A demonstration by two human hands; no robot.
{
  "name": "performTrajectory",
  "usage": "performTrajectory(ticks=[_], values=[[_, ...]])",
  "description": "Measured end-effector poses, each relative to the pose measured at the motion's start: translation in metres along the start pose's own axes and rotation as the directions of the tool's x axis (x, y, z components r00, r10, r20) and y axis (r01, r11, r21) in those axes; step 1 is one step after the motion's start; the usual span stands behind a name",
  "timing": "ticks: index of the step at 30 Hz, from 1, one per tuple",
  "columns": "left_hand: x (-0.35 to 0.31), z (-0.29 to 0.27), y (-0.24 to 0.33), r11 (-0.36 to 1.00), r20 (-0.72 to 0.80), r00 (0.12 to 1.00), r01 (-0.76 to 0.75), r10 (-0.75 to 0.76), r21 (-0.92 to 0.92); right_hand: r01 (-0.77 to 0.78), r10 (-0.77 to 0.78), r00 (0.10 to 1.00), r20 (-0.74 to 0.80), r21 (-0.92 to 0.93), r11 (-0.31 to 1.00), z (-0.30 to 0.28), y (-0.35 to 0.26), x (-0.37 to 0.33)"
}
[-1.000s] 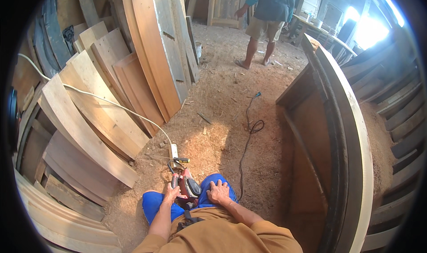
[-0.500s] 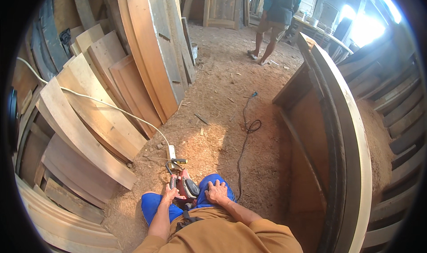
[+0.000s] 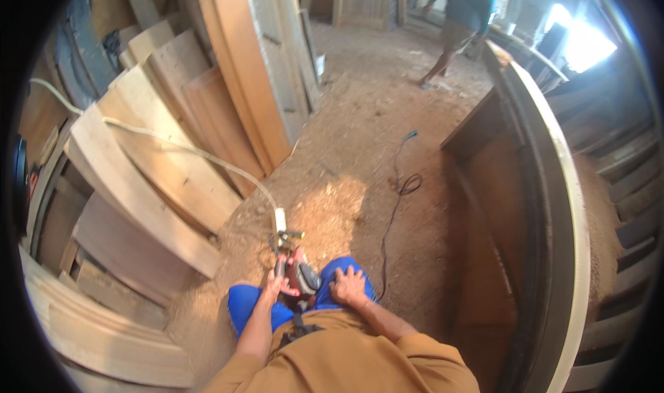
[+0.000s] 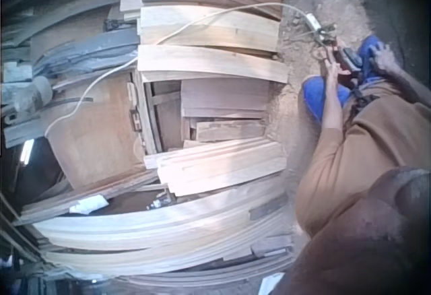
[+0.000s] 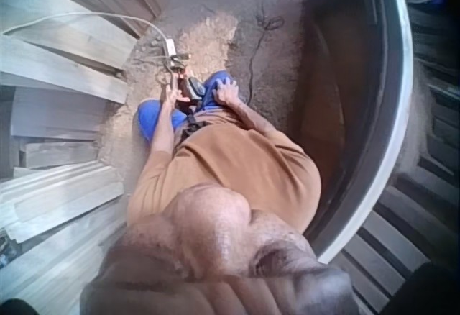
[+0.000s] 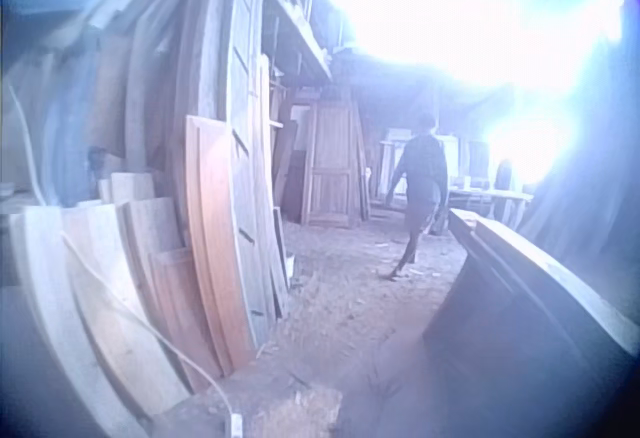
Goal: The person, while sitting on the floor, uses a screwdriver to disassemble or repair a handheld power sander, handling the tool, its casing, and various screws by hand.
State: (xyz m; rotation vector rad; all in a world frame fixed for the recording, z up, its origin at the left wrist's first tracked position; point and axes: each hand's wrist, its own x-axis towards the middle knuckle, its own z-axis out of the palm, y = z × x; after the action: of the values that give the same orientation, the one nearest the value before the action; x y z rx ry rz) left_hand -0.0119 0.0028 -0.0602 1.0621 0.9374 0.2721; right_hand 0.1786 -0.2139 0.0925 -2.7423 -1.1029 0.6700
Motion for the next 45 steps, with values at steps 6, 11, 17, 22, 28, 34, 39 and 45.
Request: performTrajectory(ticks=[6,11,17,22,28,34,39,45], values=[[0.015,0.001,-0.006,0.99,-0.092,0.994,-0.05,0.063,0.135,0.044,-0.041,0.997,-0.068,0.041,0.998,-0.014,-0.005,0.001],[0.007,0.005,0.0,0.939,-0.168,0.977,-0.066,0.129,0.338,0.024,-0.024,1.0,-0.017,-0.005,1.0,-0.013,-0.006,0.006],[-0.016,0.028,0.029,0.965,-0.159,0.986,-0.001,0.045,0.263,-0.044,0.045,0.995,0.087,-0.01,0.999,-0.022,-0.007,-0.001],[-0.011,0.015,0.021,0.952,-0.183,0.982,0.003,0.055,0.306,-0.006,0.007,0.997,0.071,-0.012,1.0,-0.019,-0.012,0.004],[-0.002,0.022,0.025,0.835,-0.218,0.971,0.039,0.099,0.55,-0.027,0.028,0.997,0.069,-0.021,0.999,-0.017,-0.009,0.014],[0.0,0.017,0.021,0.946,-0.18,0.981,0.119,-0.066,0.302,-0.05,0.051,0.995,0.088,-0.012,0.999,-0.022,-0.011,0.031],[-0.021,0.016,0.05,0.978,-0.044,0.977,0.207,-0.208,-0.023,-0.027,0.031,0.99,0.14,-0.032,0.999,-0.013,-0.01,0.056],[-0.054,0.02,0.116,0.901,0.039,0.998,0.028,-0.05,0.434,0.1,-0.123,0.989,0.077,0.254,0.962,-0.02,-0.02,0.075]])
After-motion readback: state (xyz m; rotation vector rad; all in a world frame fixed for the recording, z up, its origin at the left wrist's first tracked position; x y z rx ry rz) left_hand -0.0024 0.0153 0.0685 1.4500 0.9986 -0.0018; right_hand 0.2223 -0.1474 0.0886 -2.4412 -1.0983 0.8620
